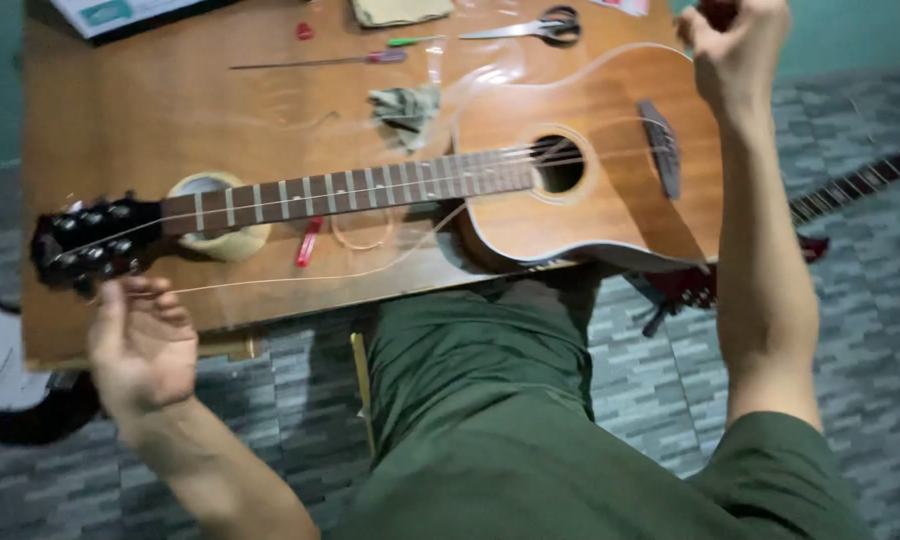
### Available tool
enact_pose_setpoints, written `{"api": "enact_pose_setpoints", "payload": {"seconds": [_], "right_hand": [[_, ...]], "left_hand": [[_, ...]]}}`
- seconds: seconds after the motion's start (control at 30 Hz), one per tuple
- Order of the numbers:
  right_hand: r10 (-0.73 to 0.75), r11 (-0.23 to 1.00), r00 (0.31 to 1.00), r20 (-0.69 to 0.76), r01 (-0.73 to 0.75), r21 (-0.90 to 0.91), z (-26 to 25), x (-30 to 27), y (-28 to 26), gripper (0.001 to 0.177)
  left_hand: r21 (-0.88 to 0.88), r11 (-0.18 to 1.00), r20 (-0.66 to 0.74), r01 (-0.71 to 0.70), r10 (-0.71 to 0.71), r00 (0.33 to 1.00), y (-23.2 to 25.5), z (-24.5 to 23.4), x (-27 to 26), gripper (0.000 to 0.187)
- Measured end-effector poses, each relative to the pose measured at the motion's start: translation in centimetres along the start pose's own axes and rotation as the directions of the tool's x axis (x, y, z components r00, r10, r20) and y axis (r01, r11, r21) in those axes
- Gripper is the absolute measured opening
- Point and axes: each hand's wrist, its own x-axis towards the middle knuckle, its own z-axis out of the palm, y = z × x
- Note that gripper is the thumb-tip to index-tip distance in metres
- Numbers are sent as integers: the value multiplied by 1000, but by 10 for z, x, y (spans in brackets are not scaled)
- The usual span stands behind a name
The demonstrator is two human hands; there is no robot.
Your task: The person replaces the strings on an acoustic guitar. They uncoil new strings, thread them through the bridge, and wind them onto the tuning pegs at the headstock. The person uses a red string winder to tighten the strings and plucks them to check the tension.
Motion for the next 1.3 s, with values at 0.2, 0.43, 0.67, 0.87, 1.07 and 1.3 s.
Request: {"api": "enact_pose_setpoints", "payload": {"seconds": [0.2, 0.43, 0.67, 0.87, 1.07, 1.3], "right_hand": [[377, 908, 926, -30, -363, 208, -47, -103, -46, 14], [568, 804, 823, 33, -563, 194, -33, -130, -24, 13], [650, 705, 750, 120, -654, 274, -28, -118, -28, 19], [671, 679, 709, 216, -705, 204, -41, -114, -46, 10], [547, 776, 809, 216, -587, 232, -40, -122, -30, 15], [458, 868, 888, 34, -455, 198, -27, -132, -25, 15]], "left_hand": [[-54, 998, 39, 18, -16, 999, 7, 10, 11, 18], [-77, 997, 3, -4, 4, 1000, 9, 19, 5, 16], [-68, 998, -4, -13, 13, 1000, 10, 8, 2, 19], [-115, 993, -22, -22, 19, 1000, 11, 14, -2, 16], [-117, 993, -14, 4, -6, 1000, 6, 3, 4, 17], [-117, 993, -24, -19, 16, 1000, 8, 8, -2, 16]]}}
